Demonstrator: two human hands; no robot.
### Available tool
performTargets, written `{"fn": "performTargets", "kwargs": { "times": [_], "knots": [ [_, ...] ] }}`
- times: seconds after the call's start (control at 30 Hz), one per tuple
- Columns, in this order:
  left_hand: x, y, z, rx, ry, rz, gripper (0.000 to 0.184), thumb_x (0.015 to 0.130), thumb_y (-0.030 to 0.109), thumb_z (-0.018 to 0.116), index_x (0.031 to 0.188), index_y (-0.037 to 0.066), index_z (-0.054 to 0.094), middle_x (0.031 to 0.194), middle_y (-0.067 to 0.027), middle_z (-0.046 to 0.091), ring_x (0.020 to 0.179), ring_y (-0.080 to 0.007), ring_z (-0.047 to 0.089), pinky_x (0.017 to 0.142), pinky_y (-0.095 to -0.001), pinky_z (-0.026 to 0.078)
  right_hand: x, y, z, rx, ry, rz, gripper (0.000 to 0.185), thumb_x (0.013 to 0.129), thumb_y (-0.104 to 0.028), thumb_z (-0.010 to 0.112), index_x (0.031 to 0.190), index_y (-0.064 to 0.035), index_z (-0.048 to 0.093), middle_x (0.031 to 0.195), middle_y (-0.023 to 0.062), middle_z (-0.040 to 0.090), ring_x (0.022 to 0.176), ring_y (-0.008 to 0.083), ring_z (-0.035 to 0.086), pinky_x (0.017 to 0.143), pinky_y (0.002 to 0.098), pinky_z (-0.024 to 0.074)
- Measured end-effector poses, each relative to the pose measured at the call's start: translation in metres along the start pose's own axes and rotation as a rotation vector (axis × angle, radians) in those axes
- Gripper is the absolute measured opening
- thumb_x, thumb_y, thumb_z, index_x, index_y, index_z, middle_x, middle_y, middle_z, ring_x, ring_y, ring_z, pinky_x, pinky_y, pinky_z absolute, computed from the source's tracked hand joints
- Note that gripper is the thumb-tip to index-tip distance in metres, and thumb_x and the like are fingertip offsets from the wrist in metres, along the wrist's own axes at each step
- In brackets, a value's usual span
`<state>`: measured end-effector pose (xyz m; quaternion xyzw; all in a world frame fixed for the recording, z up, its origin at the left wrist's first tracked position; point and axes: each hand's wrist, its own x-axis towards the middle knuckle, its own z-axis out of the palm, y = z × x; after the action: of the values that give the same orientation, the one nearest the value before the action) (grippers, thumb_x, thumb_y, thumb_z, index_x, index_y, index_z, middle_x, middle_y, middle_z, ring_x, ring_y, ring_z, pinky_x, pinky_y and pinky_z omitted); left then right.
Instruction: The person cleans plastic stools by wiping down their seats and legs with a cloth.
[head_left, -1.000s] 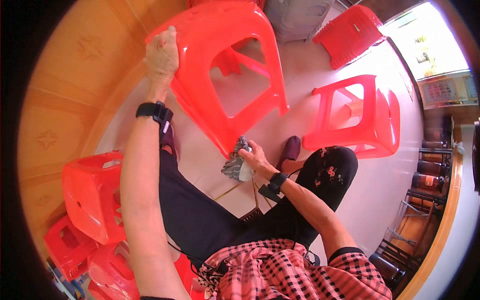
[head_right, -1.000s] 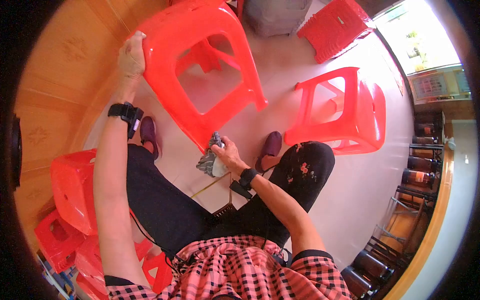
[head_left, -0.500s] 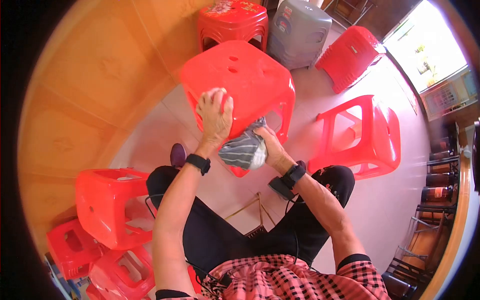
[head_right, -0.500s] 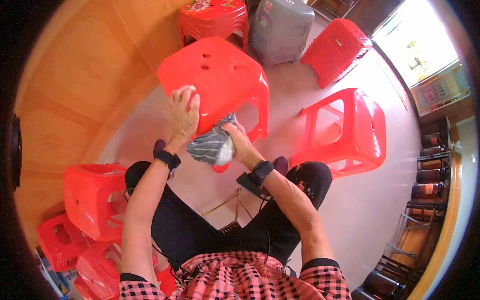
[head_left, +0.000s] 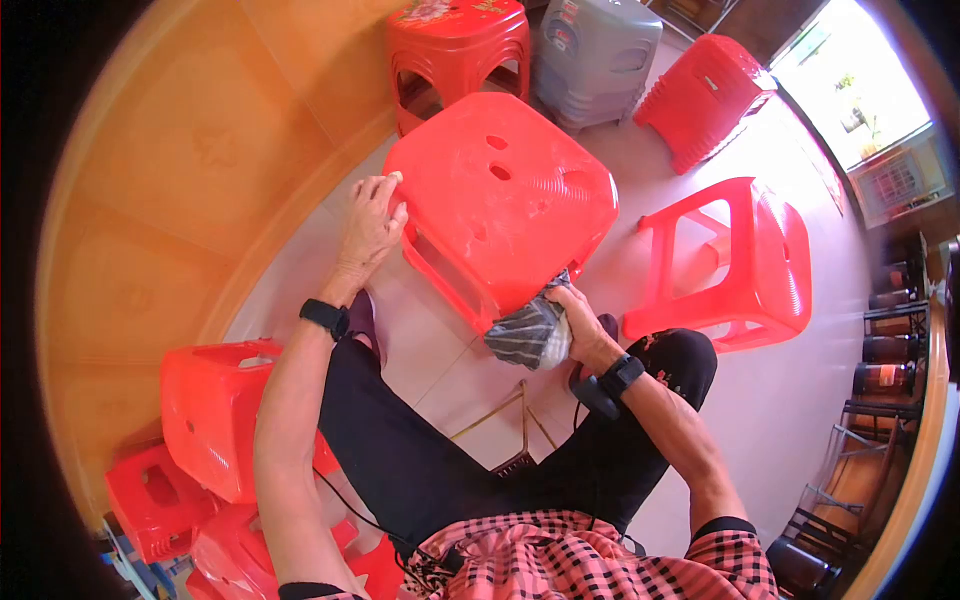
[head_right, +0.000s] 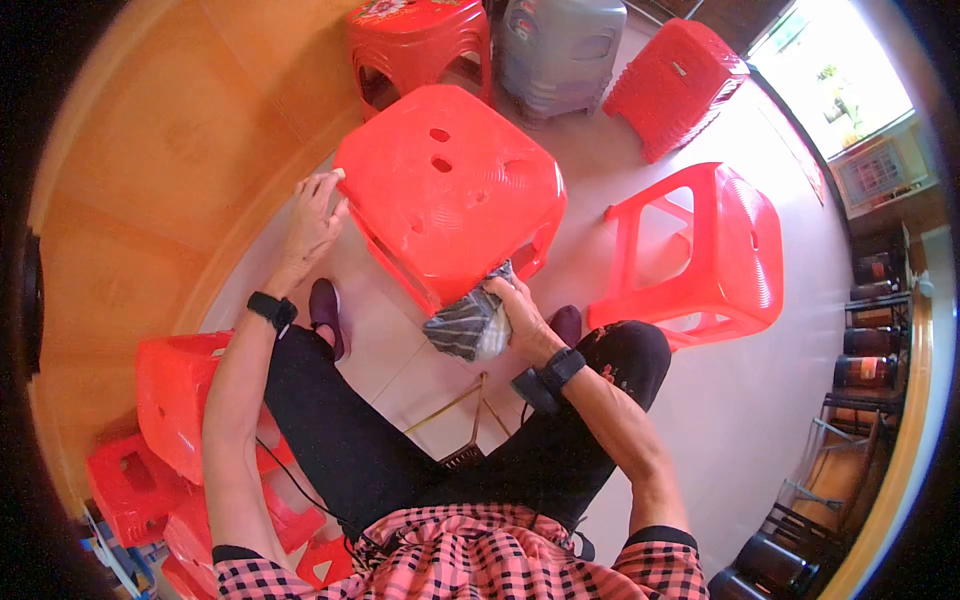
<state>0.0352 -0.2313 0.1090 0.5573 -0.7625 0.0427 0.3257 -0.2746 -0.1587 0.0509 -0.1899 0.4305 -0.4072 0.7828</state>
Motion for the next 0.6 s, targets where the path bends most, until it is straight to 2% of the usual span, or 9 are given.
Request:
{"fn": "performTargets", "kwargs": {
  "times": [0.17, 0.23, 0.27, 0.33, 0.37, 0.43, 0.57, 0.6],
  "knots": [
    [0.013, 0.024, 0.009, -0.202, -0.093, -0.002, 0.035, 0.083, 0.012, 0.058, 0.116, 0.001, 0.054, 0.107, -0.0169, 0.056, 0.106, -0.0335, 0.051, 0.091, -0.0406, 0.042, -0.006, 0.001, -0.007, -0.006, -0.017, 0.011, 0.038, 0.083, -0.007, 0.051, 0.121, -0.0063, 0.047, 0.095, 0.0066, 0.059, 0.079, 0.0182, 0.062, 0.072, 0.0338, 0.0545],
    [0.02, 0.022, 0.02, -0.331, -0.071, -0.123, 0.034, 0.086, 0.012, 0.057, 0.119, 0.002, 0.053, 0.111, -0.0151, 0.056, 0.108, -0.0317, 0.052, 0.095, -0.0383, 0.041, -0.005, 0.001, -0.01, -0.015, -0.009, 0.01, 0.038, 0.083, -0.008, 0.052, 0.121, -0.0063, 0.047, 0.094, 0.0064, 0.059, 0.079, 0.0178, 0.062, 0.072, 0.0334, 0.0545],
    [0.026, 0.021, 0.024, -0.338, -0.076, -0.116, 0.034, 0.086, 0.012, 0.057, 0.119, 0.002, 0.053, 0.111, -0.0151, 0.056, 0.108, -0.0317, 0.052, 0.095, -0.0383, 0.041, -0.004, 0.003, -0.011, -0.026, -0.019, -0.002, 0.039, 0.083, -0.008, 0.052, 0.122, -0.0063, 0.046, 0.095, 0.0061, 0.059, 0.079, 0.0173, 0.062, 0.073, 0.0329, 0.0542],
    [0.04, 0.021, 0.028, -0.187, 0.029, 0.043, 0.029, 0.087, 0.011, 0.055, 0.114, 0.001, 0.054, 0.106, -0.0139, 0.059, 0.104, -0.0296, 0.054, 0.093, -0.0376, 0.042, 0.0, 0.006, -0.013, -0.036, -0.035, -0.018, 0.044, 0.083, -0.009, 0.054, 0.126, -0.0059, 0.045, 0.097, 0.0056, 0.059, 0.081, 0.0156, 0.061, 0.074, 0.0316, 0.0533],
    [0.046, 0.024, 0.032, -0.19, 0.028, 0.047, 0.029, 0.087, 0.011, 0.055, 0.114, 0.001, 0.054, 0.106, -0.0139, 0.059, 0.104, -0.0296, 0.054, 0.093, -0.0376, 0.042, 0.001, 0.007, -0.014, -0.034, -0.032, -0.021, 0.044, 0.083, -0.009, 0.054, 0.126, -0.0059, 0.045, 0.097, 0.0056, 0.059, 0.081, 0.0156, 0.061, 0.074, 0.0316, 0.0533],
    [0.059, 0.04, 0.043, -0.392, -0.118, 0.139, 0.024, 0.087, 0.009, 0.054, 0.11, 0.0, 0.055, 0.101, -0.0131, 0.06, 0.1, -0.029, 0.055, 0.092, -0.0377, 0.043, 0.001, 0.008, -0.014, -0.055, -0.035, -0.025, 0.046, 0.083, -0.01, 0.055, 0.128, -0.0049, 0.045, 0.1, 0.0058, 0.059, 0.083, 0.0152, 0.06, 0.075, 0.0312, 0.0528],
    [0.07, 0.063, 0.061, -0.435, -0.296, 0.256, 0.021, 0.087, 0.007, 0.053, 0.107, 0.0, 0.056, 0.099, -0.0132, 0.059, 0.098, -0.0291, 0.054, 0.089, -0.038, 0.043, -0.004, 0.007, -0.004, -0.006, -0.047, -0.08, 0.045, 0.083, -0.011, 0.057, 0.126, -0.0043, 0.047, 0.101, 0.0058, 0.059, 0.087, 0.0156, 0.06, 0.077, 0.0307, 0.052],
    [0.069, 0.066, 0.067, -0.338, -0.34, 0.289, 0.024, 0.087, 0.008, 0.053, 0.109, 0.0, 0.054, 0.097, -0.0142, 0.058, 0.096, -0.0307, 0.053, 0.089, -0.0396, 0.043, -0.003, 0.006, -0.004, -0.032, -0.028, -0.06, 0.044, 0.082, -0.012, 0.058, 0.125, -0.0043, 0.048, 0.102, 0.0058, 0.059, 0.087, 0.0157, 0.06, 0.078, 0.031, 0.0519]
  ]
}}
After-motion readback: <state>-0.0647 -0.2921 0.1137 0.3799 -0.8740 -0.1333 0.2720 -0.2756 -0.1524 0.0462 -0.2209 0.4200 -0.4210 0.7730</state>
